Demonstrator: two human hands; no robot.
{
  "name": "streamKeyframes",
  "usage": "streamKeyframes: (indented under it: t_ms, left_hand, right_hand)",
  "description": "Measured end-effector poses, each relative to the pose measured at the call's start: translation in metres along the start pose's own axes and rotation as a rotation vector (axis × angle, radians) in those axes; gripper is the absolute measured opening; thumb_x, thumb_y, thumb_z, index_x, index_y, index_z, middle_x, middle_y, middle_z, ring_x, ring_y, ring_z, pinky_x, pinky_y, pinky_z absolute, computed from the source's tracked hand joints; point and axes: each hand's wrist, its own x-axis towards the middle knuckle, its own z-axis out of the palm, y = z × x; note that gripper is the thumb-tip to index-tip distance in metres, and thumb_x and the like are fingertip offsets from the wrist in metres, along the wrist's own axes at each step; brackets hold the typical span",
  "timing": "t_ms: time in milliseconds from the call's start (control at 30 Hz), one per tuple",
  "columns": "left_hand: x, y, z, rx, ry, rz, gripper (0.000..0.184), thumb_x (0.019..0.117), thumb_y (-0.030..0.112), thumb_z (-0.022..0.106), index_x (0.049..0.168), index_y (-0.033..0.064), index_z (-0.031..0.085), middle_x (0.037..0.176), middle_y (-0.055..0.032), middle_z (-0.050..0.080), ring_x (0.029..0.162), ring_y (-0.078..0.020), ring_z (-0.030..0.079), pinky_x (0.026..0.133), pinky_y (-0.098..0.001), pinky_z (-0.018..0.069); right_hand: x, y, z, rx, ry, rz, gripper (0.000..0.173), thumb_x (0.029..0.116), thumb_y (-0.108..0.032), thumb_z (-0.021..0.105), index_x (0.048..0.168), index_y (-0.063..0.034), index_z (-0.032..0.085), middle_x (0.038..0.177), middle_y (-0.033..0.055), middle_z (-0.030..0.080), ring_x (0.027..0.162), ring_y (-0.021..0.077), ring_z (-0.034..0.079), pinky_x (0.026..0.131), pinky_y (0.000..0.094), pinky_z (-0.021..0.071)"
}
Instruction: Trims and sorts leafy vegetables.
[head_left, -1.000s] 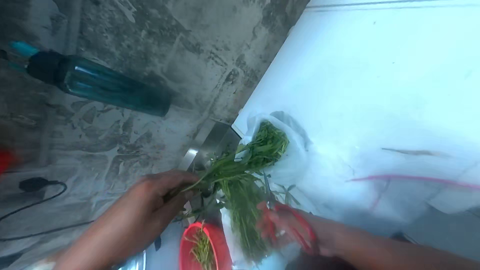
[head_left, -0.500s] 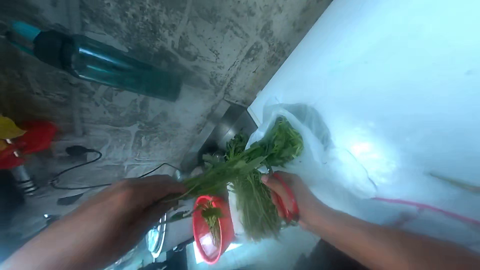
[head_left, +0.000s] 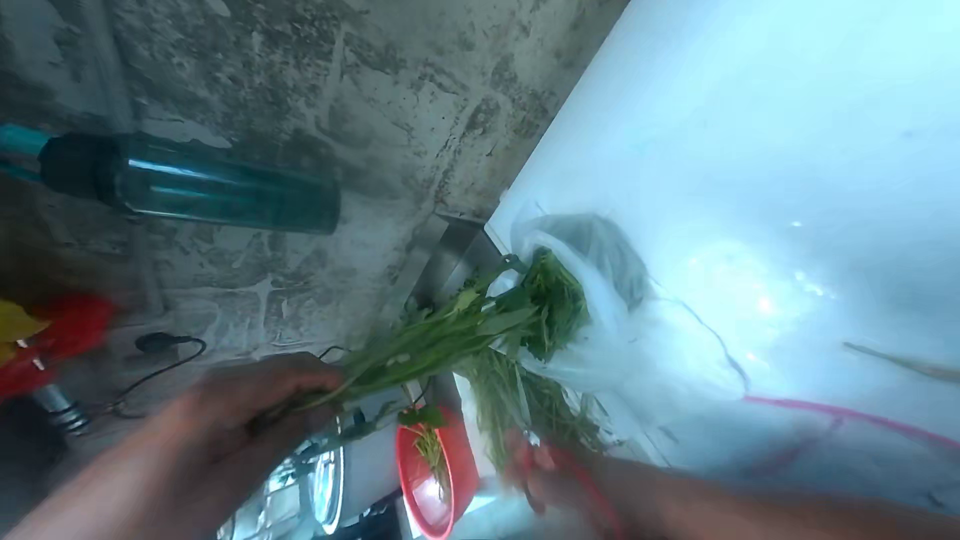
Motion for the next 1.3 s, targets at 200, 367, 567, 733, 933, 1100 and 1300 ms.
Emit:
streamKeyframes:
  t_ms: [200, 367, 567, 733, 933, 1100, 1300]
  left_hand:
    - [0.015, -0.011, 0.030, -0.067, -0.286, 0.120, 0.022, 0.1023, 0.024, 0.060, 0.117, 0.0119, 0.072, 0.103, -0.0057, 0.071, 0.086, -0.0105, 0.067, 0.078, -0.0330, 0.0583]
    - [0.028, -0.018, 0.040, 0.074, -0.285, 0.144, 0.024, 0.1032, 0.033, 0.054, 0.116, 0.0226, 0.072, 0.102, 0.0039, 0.071, 0.083, -0.0057, 0.067, 0.074, -0.0309, 0.0591]
    - [0.038, -0.018, 0.031, 0.147, -0.176, 0.035, 0.024, 0.0990, 0.034, 0.057, 0.115, 0.0261, 0.073, 0.098, 0.0106, 0.071, 0.077, -0.0007, 0.064, 0.068, -0.0257, 0.0574]
    - [0.040, -0.011, 0.013, 0.119, -0.037, -0.069, 0.022, 0.0962, 0.036, 0.060, 0.113, 0.0276, 0.073, 0.089, 0.0128, 0.069, 0.067, 0.0007, 0.061, 0.057, -0.0224, 0.0532]
    - [0.053, 0.000, 0.029, 0.091, 0.116, -0.010, 0.021, 0.0958, 0.030, 0.060, 0.112, 0.0250, 0.073, 0.091, 0.0115, 0.070, 0.067, -0.0002, 0.062, 0.057, -0.0218, 0.0545]
    - [0.059, 0.004, 0.068, 0.133, -0.078, 0.228, 0.025, 0.1031, 0.026, 0.055, 0.117, 0.0181, 0.073, 0.106, 0.0014, 0.072, 0.088, -0.0078, 0.068, 0.079, -0.0319, 0.0599]
    - [0.061, 0.002, 0.076, 0.132, -0.218, 0.265, 0.023, 0.1028, 0.023, 0.054, 0.117, 0.0199, 0.072, 0.105, 0.0016, 0.071, 0.090, -0.0102, 0.068, 0.081, -0.0350, 0.0593]
  right_hand:
    - [0.018, -0.032, -0.014, 0.028, 0.191, -0.042, 0.071, 0.0900, -0.064, 0.063, 0.135, -0.0104, 0.048, 0.114, 0.0001, 0.066, 0.100, 0.0111, 0.066, 0.085, 0.0302, 0.0564]
    - [0.021, -0.044, -0.018, 0.015, 0.463, 0.030, 0.038, 0.0995, -0.046, 0.063, 0.111, -0.0100, 0.058, 0.073, 0.0015, 0.059, 0.057, 0.0128, 0.060, 0.054, 0.0273, 0.0540]
    - [0.015, -0.036, -0.011, 0.027, 0.506, 0.006, 0.040, 0.0998, -0.048, 0.061, 0.114, -0.0106, 0.056, 0.072, 0.0030, 0.060, 0.055, 0.0157, 0.062, 0.053, 0.0321, 0.0569]
    - [0.003, -0.013, -0.010, 0.082, 0.330, 0.269, 0.057, 0.1018, -0.057, 0.052, 0.139, -0.0156, 0.042, 0.093, 0.0043, 0.062, 0.078, 0.0160, 0.064, 0.070, 0.0343, 0.0553]
    - [-0.007, -0.010, -0.002, -0.086, 0.019, 0.070, 0.073, 0.0965, -0.053, 0.063, 0.148, -0.0116, 0.033, 0.119, 0.0087, 0.062, 0.102, 0.0186, 0.065, 0.085, 0.0386, 0.0562]
    - [0.001, -0.029, -0.008, -0.065, 0.117, -0.024, 0.081, 0.0923, -0.059, 0.063, 0.150, -0.0121, 0.031, 0.118, 0.0044, 0.063, 0.100, 0.0142, 0.064, 0.084, 0.0355, 0.0557]
    - [0.013, -0.047, -0.020, 0.030, 0.401, 0.015, 0.046, 0.0970, -0.049, 0.065, 0.124, -0.0129, 0.054, 0.086, 0.0010, 0.059, 0.068, 0.0118, 0.060, 0.062, 0.0278, 0.0539]
